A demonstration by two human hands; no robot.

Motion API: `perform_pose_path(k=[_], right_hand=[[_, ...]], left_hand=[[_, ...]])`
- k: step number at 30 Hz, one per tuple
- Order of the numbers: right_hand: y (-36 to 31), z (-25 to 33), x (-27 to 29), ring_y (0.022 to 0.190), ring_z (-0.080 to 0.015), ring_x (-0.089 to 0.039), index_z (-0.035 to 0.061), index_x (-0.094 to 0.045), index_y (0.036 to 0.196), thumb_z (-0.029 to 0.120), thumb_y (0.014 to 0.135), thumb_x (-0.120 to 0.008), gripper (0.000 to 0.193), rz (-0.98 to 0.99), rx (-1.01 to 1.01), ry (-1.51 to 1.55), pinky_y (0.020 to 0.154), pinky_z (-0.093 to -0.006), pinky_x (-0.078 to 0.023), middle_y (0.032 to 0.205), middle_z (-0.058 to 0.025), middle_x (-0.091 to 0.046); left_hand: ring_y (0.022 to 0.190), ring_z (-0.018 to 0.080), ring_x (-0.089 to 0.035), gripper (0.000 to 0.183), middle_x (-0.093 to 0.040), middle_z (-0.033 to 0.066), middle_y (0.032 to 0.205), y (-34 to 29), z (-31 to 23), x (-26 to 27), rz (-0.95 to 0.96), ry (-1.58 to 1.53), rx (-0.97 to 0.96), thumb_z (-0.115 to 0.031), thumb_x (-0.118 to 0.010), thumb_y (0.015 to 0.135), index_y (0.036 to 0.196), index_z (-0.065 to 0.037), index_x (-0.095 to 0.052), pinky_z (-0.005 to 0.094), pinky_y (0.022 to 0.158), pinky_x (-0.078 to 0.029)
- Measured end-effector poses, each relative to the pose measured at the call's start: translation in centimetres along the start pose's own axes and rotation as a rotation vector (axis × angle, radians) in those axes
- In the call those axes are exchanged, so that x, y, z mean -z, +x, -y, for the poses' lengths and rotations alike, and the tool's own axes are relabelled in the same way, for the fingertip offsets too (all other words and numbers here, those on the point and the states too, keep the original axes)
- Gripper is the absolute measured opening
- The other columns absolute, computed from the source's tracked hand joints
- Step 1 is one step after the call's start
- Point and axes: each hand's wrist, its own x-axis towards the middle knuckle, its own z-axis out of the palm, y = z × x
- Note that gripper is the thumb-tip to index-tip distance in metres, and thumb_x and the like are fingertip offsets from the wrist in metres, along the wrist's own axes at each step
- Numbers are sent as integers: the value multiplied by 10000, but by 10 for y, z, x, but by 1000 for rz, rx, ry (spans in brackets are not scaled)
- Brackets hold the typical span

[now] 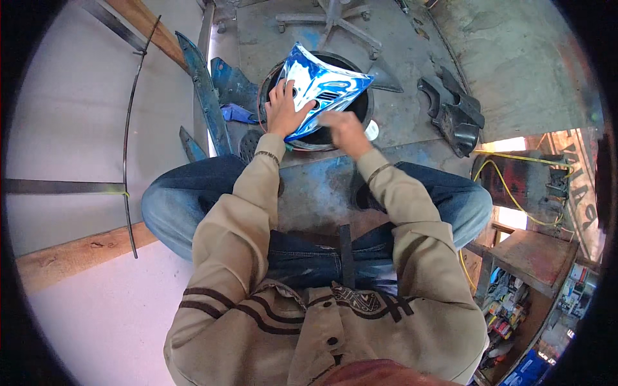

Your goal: The person sands a blue and white motorcycle helmet part using a circular sanding pad, periodically dipping both the pad and the part into a bucket of water placed between their legs.

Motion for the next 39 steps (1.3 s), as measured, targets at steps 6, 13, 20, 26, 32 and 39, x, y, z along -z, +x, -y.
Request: perform_pose_path(k=[6, 13, 20, 26, 32, 39], right_hand=[[-20, -12, -5, 1273, -315, -645, 82, -744, 1187, -47, 841, -611, 393, -58, -47, -104, 1053, -472, -473, 1272, -120, -736], [-2, -3, 9, 1186, -336, -688, 71, -750, 1156, -88, 841, -596, 385, 33, -47, -46, 1018, -457, -506, 1224, -147, -751], [-21, 11, -20, 1232, -275, -664, 101, -758, 1154, -43, 845, -621, 367, -4, 36, -85, 1000, -437, -489, 1229, -96, -748], [-5, -20, 13, 1111, -365, -703, 81, -771, 1116, -68, 811, -589, 385, -62, -120, -68, 969, -486, -543, 1161, -167, -761], [-16, 24, -29, 1156, -359, -686, 66, -750, 1171, -93, 793, -615, 432, -24, 15, -48, 1020, -458, -525, 1230, -126, -751], [-2, -23, 23, 1154, -402, -696, 54, -764, 1174, -78, 844, -587, 397, -113, -275, -34, 1015, -498, -533, 1214, -196, -748]], left_hand=[[1497, 405, -327, 913, -351, 160, 1645, 1, -4, -1, 5, -10, 13, -622, -740, 893, 1560, -90, -413, 618, 1142, -338], [1489, 390, -323, 911, -356, 142, 1632, 0, 4, -6, -33, -27, -7, -597, -768, 862, 1545, -106, -419, 623, 1121, -333], [1496, 386, -316, 911, -353, 136, 1632, 3, -4, -10, -13, -41, 4, -605, -760, 867, 1550, -116, -409, 615, 1125, -327], [1489, 406, -339, 908, -362, 160, 1633, -1, 1, -3, -4, 10, 2, -632, -729, 897, 1551, -86, -416, 605, 1143, -344], [1487, 395, -344, 902, -366, 153, 1628, 3, -2, -4, -4, 26, -6, -616, -737, 897, 1550, -84, -413, 596, 1142, -346], [1482, 397, -350, 900, -370, 144, 1629, -3, 6, -4, -21, 11, 8, -608, -750, 887, 1550, -101, -414, 618, 1132, -350]])
